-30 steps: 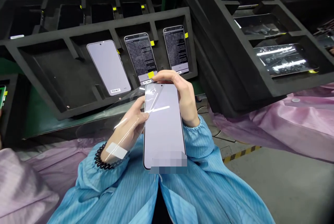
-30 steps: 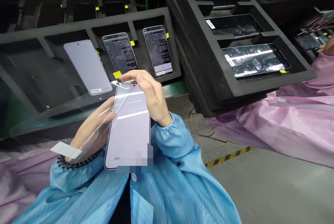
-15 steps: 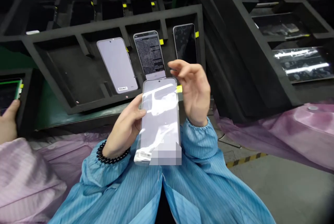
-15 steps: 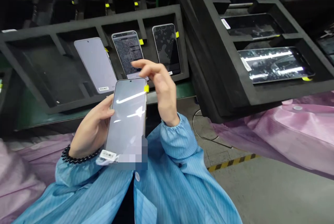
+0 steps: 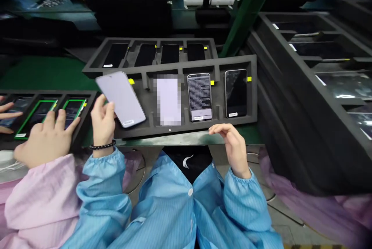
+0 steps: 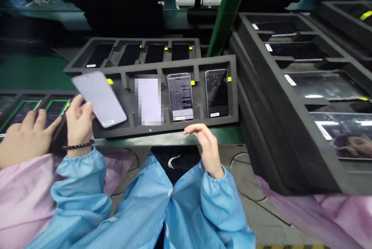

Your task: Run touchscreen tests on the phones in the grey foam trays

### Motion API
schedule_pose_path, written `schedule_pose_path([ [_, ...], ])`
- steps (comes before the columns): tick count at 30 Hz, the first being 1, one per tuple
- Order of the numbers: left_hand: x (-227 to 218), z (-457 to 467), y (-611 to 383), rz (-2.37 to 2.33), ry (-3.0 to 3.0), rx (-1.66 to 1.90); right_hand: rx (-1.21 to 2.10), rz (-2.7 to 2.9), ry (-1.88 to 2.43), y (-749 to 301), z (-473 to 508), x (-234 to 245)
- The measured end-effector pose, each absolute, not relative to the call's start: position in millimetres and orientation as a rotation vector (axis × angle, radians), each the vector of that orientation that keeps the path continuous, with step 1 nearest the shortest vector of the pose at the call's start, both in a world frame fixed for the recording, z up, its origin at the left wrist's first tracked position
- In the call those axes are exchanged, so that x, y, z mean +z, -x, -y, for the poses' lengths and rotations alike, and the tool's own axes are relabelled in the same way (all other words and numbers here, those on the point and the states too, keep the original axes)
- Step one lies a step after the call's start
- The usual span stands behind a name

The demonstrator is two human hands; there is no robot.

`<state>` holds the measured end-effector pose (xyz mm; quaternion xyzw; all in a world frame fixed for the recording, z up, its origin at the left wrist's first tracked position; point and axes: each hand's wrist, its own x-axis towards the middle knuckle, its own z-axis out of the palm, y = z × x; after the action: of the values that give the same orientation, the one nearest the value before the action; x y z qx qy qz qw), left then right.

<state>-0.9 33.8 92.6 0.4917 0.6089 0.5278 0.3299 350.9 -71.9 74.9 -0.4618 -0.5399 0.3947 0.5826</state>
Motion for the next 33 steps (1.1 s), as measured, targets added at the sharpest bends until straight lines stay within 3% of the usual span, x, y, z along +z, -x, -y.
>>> schedule_pose_path([
  [4,88.7,-21.8,-2.0,-1.679,-1.421,1.26,0.94,1.401,1.091,-333.6,55.0,83.1],
  [10,51.1,31.1,-3.4,-2.054,-1.787,1.677,0.556,1.802,1.147,-302.6,31.5,76.7],
  [14,15.9,57.2,-4.5,-2.124,-1.825,1.211,0.035,2.133,1.148,-284.0,21.5,55.0],
  [17,-0.5,61.4,-2.5,-2.068,-1.788,1.04,-0.138,2.302,1.159,-276.8,19.0,45.3],
  [26,0.5,58.1,-1.2,-2.031,-1.786,0.933,-0.207,2.41,1.159,-274.0,18.1,47.0],
  [33,-9.7,61.2,-5.2,-2.065,-1.829,1.059,-0.219,2.404,1.153,-272.9,17.7,48.2],
])
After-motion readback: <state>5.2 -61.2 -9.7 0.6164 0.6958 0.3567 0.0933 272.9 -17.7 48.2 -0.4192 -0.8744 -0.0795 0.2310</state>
